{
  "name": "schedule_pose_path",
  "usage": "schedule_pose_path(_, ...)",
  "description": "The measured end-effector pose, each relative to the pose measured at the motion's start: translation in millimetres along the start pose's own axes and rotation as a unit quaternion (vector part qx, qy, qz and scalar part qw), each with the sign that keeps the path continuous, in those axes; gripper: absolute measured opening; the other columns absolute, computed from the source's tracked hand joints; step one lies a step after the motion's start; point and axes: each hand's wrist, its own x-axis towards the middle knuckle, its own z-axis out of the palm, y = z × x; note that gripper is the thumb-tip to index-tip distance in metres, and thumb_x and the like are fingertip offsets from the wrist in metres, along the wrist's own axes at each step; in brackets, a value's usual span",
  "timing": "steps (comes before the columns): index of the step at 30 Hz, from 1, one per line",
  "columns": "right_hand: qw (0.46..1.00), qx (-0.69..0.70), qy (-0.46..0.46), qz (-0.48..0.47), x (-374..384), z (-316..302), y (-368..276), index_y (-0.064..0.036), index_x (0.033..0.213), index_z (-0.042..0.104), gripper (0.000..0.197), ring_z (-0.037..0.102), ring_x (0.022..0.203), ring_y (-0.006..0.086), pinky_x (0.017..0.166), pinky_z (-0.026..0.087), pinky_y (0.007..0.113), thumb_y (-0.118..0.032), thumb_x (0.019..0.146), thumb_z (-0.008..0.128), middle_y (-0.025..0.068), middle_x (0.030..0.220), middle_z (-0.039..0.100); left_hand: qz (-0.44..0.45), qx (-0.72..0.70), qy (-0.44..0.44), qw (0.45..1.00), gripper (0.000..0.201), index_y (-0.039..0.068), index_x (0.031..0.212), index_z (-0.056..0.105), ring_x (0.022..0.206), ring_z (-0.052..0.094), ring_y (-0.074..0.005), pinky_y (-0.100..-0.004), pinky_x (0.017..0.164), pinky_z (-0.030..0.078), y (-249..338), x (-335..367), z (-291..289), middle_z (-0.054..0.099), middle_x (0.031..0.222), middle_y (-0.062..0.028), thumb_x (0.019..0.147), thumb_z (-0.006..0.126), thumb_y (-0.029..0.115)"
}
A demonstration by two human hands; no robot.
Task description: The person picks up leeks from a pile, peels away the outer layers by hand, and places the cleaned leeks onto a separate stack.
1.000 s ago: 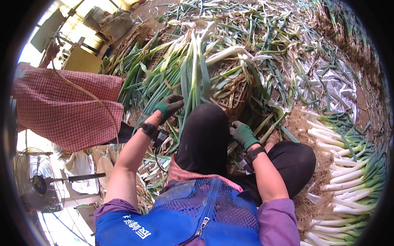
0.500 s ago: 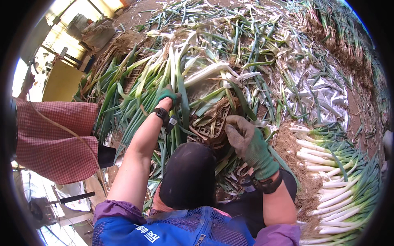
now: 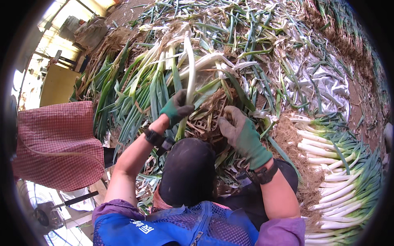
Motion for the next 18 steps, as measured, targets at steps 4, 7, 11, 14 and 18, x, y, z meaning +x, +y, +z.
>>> schedule_pose_path(4, 0.996, -0.078, -0.039, -0.008, 25.2, 12.6, 13.3, -0.0025, 0.120, 0.056, 0.032, 0.062, 0.087, 0.0206, 0.073, 0.053, 0.028, -0.002, 0.088, 0.059, 0.0104, 0.103, 0.060, -0.005, 0.053, -0.064, 0.997, 0.059, 0.003, 0.129, 0.045, 0.091, 0.055, -0.0121, -0.0256, 0.081, 0.048, 6.0, -53.0, -6.5, 0.056, 0.103, -0.0033, 0.076, 0.071, 0.005)
schedule_pose_path(7, 0.981, 0.080, -0.011, -0.178, 59.0, 23.9, 58.7, -0.0023, 0.123, 0.054, 0.040, 0.060, 0.101, 0.0188, 0.091, 0.054, 0.029, -0.031, 0.096, 0.055, 0.0080, 0.118, 0.054, -0.027, 0.061, -0.116, 0.991, 0.061, 0.003, 0.130, 0.044, 0.092, 0.054, -0.0122, -0.0271, 0.083, 0.047, 11.4, -77.0, -4.5, 0.056, 0.103, -0.0032, 0.077, 0.073, 0.008)
schedule_pose_path(11, 0.942, 0.319, -0.108, -0.001, 106.2, 63.4, 52.3, -0.0030, 0.105, 0.058, 0.017, 0.059, 0.068, 0.0116, 0.055, 0.053, 0.021, -0.015, 0.093, 0.056, 0.0081, 0.074, 0.058, -0.047, 0.110, -0.160, 0.980, 0.056, 0.004, 0.126, 0.046, 0.095, 0.051, -0.0121, -0.0279, 0.086, 0.045, -9.7, -93.7, -5.9, 0.057, 0.106, -0.0041, 0.079, 0.074, 0.015)
schedule_pose_path(14, 0.936, 0.343, -0.026, -0.080, 113.8, 87.2, 26.6, -0.0043, 0.096, 0.058, 0.030, 0.058, 0.059, 0.0168, 0.049, 0.051, 0.028, -0.033, 0.089, 0.061, 0.0048, 0.070, 0.058, 0.019, 0.184, -0.147, 0.972, 0.053, 0.003, 0.124, 0.047, 0.095, 0.052, -0.0122, -0.0283, 0.086, 0.045, -13.3, -97.2, -16.1, 0.058, 0.105, -0.0043, 0.080, 0.074, 0.015)
schedule_pose_path(18, 0.806, 0.587, -0.059, 0.046, 96.8, 70.3, -29.6, -0.0006, 0.105, 0.059, 0.035, 0.058, 0.060, 0.0152, 0.058, 0.053, 0.028, -0.030, 0.087, 0.065, 0.0035, 0.073, 0.060, 0.030, 0.182, -0.165, 0.969, 0.053, 0.004, 0.125, 0.049, 0.100, 0.056, -0.0133, -0.0293, 0.089, 0.046, -2.0, -99.4, -28.1, 0.062, 0.106, -0.0064, 0.082, 0.076, 0.019)
